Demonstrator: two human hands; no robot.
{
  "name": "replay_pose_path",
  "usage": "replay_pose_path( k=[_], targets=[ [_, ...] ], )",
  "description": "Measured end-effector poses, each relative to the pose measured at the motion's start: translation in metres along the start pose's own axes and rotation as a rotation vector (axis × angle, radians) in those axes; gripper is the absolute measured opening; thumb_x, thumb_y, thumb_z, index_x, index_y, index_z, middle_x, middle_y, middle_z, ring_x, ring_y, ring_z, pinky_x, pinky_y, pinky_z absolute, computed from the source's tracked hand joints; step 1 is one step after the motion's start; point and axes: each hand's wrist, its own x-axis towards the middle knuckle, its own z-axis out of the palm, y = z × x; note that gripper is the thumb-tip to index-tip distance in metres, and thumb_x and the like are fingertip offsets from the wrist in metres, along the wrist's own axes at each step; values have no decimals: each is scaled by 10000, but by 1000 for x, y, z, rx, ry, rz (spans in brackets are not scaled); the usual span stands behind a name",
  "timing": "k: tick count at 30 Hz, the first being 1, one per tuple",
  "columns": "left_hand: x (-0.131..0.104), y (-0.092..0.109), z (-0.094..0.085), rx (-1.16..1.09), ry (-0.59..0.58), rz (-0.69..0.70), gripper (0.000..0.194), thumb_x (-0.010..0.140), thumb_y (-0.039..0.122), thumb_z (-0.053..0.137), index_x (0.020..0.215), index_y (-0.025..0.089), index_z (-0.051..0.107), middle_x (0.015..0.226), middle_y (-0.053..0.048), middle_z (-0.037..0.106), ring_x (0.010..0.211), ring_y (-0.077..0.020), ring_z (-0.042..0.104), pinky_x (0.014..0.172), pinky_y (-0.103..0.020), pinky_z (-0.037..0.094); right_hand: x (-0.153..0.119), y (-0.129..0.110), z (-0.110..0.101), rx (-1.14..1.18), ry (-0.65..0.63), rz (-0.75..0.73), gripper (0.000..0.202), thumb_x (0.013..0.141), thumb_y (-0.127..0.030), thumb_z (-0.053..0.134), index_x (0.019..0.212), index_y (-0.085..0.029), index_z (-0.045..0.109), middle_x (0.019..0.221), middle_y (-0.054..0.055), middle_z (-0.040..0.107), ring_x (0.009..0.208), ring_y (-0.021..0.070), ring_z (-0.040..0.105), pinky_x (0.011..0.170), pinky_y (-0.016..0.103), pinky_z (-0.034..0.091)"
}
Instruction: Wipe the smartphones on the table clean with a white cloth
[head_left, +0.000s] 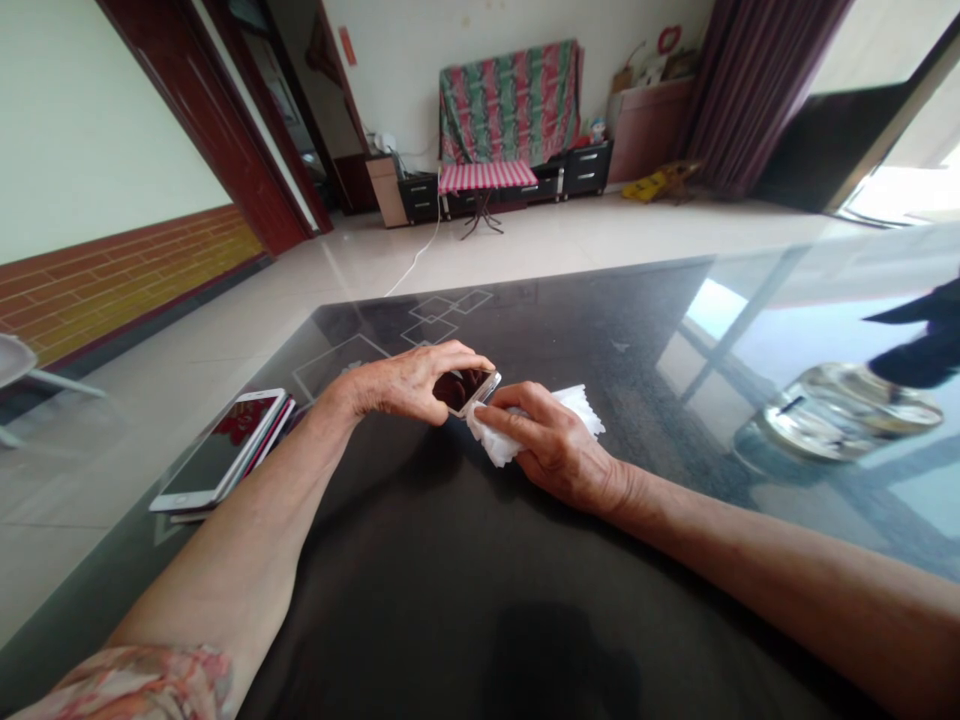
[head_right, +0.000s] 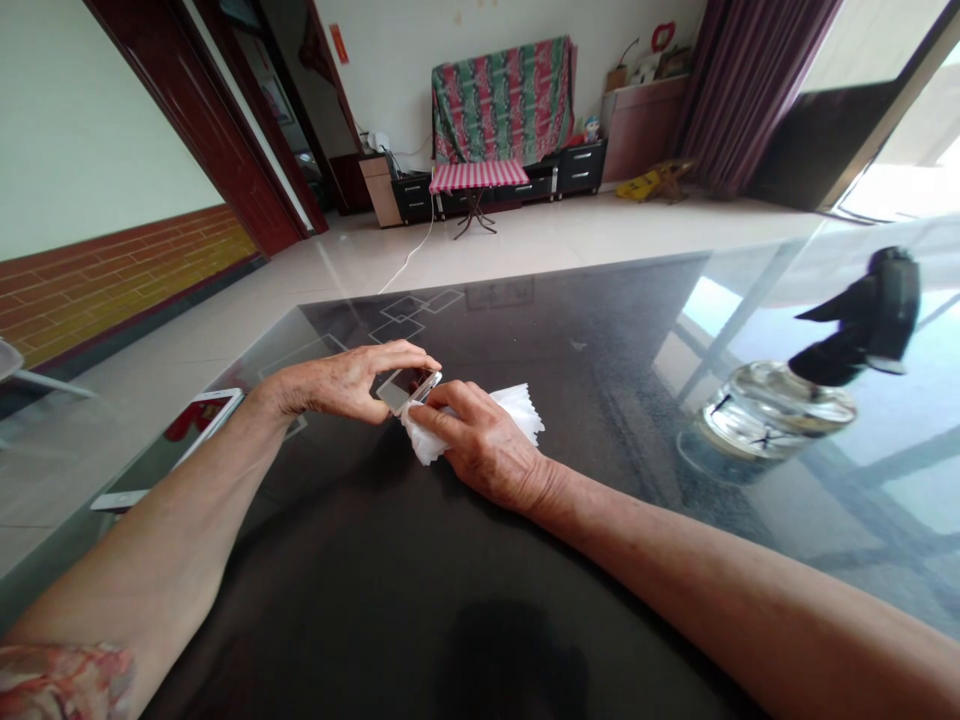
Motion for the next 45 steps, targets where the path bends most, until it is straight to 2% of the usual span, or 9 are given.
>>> replay_pose_path(
  k=[9,15,21,26,32,35,37,42,45],
  targets=[
    [0,-1,2,-18,7,-9,703,623,106,580,1308,221,478,1261,-53,518,1126,-222,533,973,-305,424,-2,5,3,-9,51,91,513,771,27,441,1177,-258,572,1084,64,554,949,164,556,793,306,515],
    [2,2,2,-24,7,9,700,623,95,571,1306,220,481,1267,-53,514,1134,-224,526,980,-316,421,0,1,2,-30,-18,-46,459,812,-5,441,1189,-241,554,1081,72,573,914,168,558,782,322,515],
    [1,-1,4,-12,9,-3,700,624,106,581,1306,229,485,1252,-52,523,1124,-227,533,967,-313,427,-1,4,2,-22,52,91,480,783,21,447,1157,-246,586,1065,69,566,939,169,559,796,321,518],
    [2,0,3,-23,-2,4,708,615,101,578,1305,234,488,1253,-49,524,1114,-232,537,958,-322,435,-1,2,1,16,-17,6,453,808,-13,460,1167,-258,589,1082,66,581,942,173,567,812,332,518],
    [-1,-4,4,-36,6,-16,697,626,113,594,1305,230,488,1237,-51,528,1088,-216,549,934,-297,446,-1,9,3,-36,146,239,490,737,24,478,1097,-261,649,1001,37,588,876,143,592,783,263,515],
    [-2,-5,4,-33,10,-25,696,625,108,593,1304,221,491,1232,-52,529,1082,-213,551,928,-291,447,-1,12,4,-46,178,278,509,716,37,472,1082,-264,659,969,29,590,848,136,595,771,249,515],
    [-2,-5,4,-28,9,-28,696,621,103,591,1299,228,496,1234,-48,529,1087,-214,550,932,-292,444,-1,10,4,-30,170,253,520,720,33,468,1102,-270,650,985,32,584,867,141,592,776,259,517],
    [-1,-1,1,-41,1,-4,716,614,91,579,1306,253,488,1265,-37,520,1124,-222,535,962,-305,433,-1,3,2,34,31,55,532,751,17,470,1174,-279,600,1072,60,578,937,168,573,812,329,520],
    [-1,-3,2,-51,-2,3,713,618,95,582,1306,257,490,1265,-37,523,1121,-220,539,968,-309,432,-1,5,2,16,70,113,528,745,16,465,1156,-281,610,1055,53,582,926,160,578,801,305,519]
  ],
)
